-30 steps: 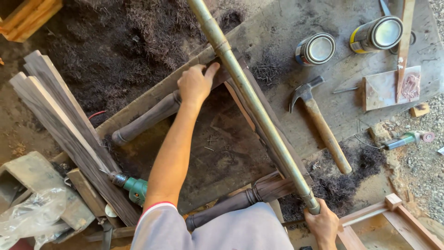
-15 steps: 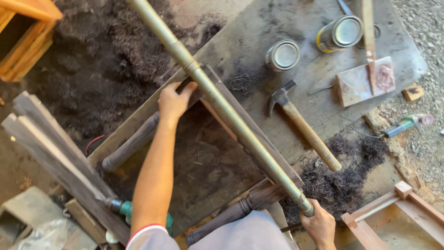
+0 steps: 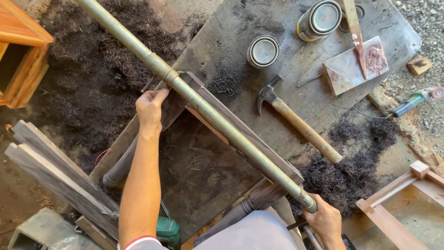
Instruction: The person assembles a wooden furniture frame by fitting a wooden plank into the frame and securing it with a metal pipe. They use a hammer to tap the plank into place and adjust the pipe to hold the plank securely.
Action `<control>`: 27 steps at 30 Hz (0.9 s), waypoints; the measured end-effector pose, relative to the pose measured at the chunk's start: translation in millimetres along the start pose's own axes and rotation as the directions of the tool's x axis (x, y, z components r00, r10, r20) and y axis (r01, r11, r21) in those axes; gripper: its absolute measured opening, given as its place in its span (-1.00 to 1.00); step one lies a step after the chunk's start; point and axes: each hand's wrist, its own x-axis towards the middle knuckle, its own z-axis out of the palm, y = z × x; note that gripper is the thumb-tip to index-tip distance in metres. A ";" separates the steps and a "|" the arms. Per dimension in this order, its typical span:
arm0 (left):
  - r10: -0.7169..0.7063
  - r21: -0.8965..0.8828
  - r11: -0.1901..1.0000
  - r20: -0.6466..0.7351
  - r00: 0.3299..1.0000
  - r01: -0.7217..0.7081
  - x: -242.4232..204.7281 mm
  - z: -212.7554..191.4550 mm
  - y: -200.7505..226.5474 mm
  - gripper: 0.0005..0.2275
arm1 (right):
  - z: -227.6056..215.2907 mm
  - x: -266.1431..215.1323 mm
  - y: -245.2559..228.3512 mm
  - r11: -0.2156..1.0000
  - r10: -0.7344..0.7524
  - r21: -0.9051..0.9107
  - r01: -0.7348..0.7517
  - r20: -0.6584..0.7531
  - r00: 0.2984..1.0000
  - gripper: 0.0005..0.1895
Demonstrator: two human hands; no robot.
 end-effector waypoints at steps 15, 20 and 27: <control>0.160 0.305 0.915 0.321 0.933 -0.262 87.4 -18.3 -77.0 -0.70 | 26.9 6.9 50.8 0.952 -0.276 -0.148 0.267 -0.049 0.960 -0.64; 0.242 0.434 0.824 0.310 0.920 -0.363 98.5 5.8 -88.0 -0.57 | 25.9 8.0 46.8 0.954 -0.284 -0.118 0.277 -0.047 0.958 -0.67; 0.219 0.014 0.974 0.165 0.962 -0.224 55.0 -2.1 -50.9 -0.70 | 27.8 14.6 42.2 0.979 -0.204 -0.015 0.204 0.010 0.979 -0.58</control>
